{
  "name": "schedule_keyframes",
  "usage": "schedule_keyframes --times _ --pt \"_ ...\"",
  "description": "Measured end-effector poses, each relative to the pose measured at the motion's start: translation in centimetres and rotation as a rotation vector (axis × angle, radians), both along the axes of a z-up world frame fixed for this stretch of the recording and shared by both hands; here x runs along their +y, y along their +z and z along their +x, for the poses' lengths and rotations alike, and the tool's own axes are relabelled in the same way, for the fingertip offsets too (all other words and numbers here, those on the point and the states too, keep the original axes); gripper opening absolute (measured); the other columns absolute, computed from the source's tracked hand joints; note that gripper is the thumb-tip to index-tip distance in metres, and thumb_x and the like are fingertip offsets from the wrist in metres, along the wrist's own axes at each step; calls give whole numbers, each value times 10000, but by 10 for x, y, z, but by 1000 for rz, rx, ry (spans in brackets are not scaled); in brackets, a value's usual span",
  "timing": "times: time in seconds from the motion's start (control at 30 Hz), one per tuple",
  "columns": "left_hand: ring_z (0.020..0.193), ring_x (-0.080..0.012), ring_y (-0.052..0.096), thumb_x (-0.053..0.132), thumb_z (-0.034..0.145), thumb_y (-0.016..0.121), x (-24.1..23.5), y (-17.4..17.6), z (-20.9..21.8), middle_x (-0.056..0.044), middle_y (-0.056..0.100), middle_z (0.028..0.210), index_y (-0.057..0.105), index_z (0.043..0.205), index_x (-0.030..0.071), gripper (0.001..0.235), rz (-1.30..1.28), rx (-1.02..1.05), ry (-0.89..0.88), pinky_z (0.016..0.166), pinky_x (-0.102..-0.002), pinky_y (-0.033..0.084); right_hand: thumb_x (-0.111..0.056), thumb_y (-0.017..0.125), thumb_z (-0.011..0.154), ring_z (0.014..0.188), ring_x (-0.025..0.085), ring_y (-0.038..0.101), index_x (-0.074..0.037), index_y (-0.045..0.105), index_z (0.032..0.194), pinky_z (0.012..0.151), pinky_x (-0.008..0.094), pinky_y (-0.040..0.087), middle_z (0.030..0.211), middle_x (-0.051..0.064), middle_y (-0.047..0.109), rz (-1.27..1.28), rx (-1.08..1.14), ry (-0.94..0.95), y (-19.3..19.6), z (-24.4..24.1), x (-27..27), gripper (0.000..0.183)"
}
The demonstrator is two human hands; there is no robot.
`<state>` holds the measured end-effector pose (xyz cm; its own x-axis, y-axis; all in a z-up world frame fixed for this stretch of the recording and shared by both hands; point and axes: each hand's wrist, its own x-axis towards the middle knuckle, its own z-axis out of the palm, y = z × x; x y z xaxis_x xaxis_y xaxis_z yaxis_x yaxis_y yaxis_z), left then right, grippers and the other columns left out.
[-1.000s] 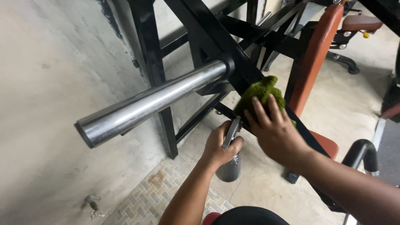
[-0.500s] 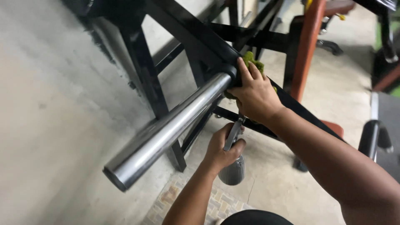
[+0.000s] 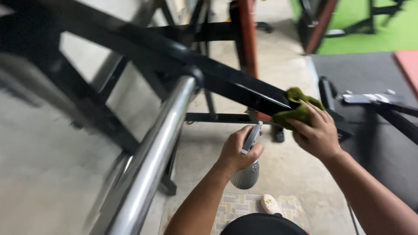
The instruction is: The person cleans various parts of a gym machine using a spray bottle and a green cloth. They spray the metal frame, handles, and padded seat, then wipe them down thoroughly.
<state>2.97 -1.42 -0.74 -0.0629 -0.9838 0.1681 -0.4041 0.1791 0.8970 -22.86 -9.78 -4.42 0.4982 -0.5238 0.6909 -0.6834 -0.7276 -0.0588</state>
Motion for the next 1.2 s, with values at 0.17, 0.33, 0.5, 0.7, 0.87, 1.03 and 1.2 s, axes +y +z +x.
schedule_keyframes --times 0.17,0.33,0.5,0.7,0.87,1.03,1.2 --pt "893 -288 746 282 780 630 -14 -1 -28 -148 752 962 677 1141 72 420 37 27 -160 849 -384 577 -92 713 721 1311 427 580 -149 713 1159 1092 528 481 1379 210 598 90 -88 -84 -38 -83 22 442" --pt "930 -287 746 287 792 628 -20 -1 -44 -148 751 994 684 1137 61 416 6 50 -255 879 -380 575 -53 654 815 1300 394 606 -122 696 1239 1076 468 518 1392 206 603 415 -354 -31 -54 -124 20 432" --pt "936 -278 748 287 777 632 -24 5 -38 -135 757 1000 689 1148 69 434 10 55 -191 874 -382 579 -181 607 948 1289 347 536 -98 443 1530 1064 404 425 1400 199 533 702 -384 -50 1 -79 -4 610" --pt "834 -273 730 274 771 636 -23 11 -18 -151 738 926 671 1171 66 453 -8 47 -28 794 -384 573 -261 543 996 1287 317 575 -121 480 1512 1058 394 448 1414 163 566 744 -149 114 34 7 -62 539" --pt "726 -242 694 229 782 628 -17 34 -4 -134 719 834 680 1152 59 410 -16 89 129 714 -366 552 -309 536 1001 1283 355 558 -127 449 1531 1050 424 448 1397 198 556 681 -38 327 94 121 -93 567" --pt "616 -171 620 174 796 628 -11 48 2 -75 672 733 696 1113 49 347 -5 89 253 619 -334 510 -438 480 1020 1263 387 547 -145 407 1561 1069 446 434 1372 227 552 778 21 421 126 211 -147 620" --pt "535 -104 543 167 804 611 -5 54 -3 -29 609 642 680 1150 59 369 109 182 300 546 -302 458 -655 476 926 1071 359 676 -97 573 1461 904 463 559 1260 246 683 1715 1 377 148 222 -175 780"
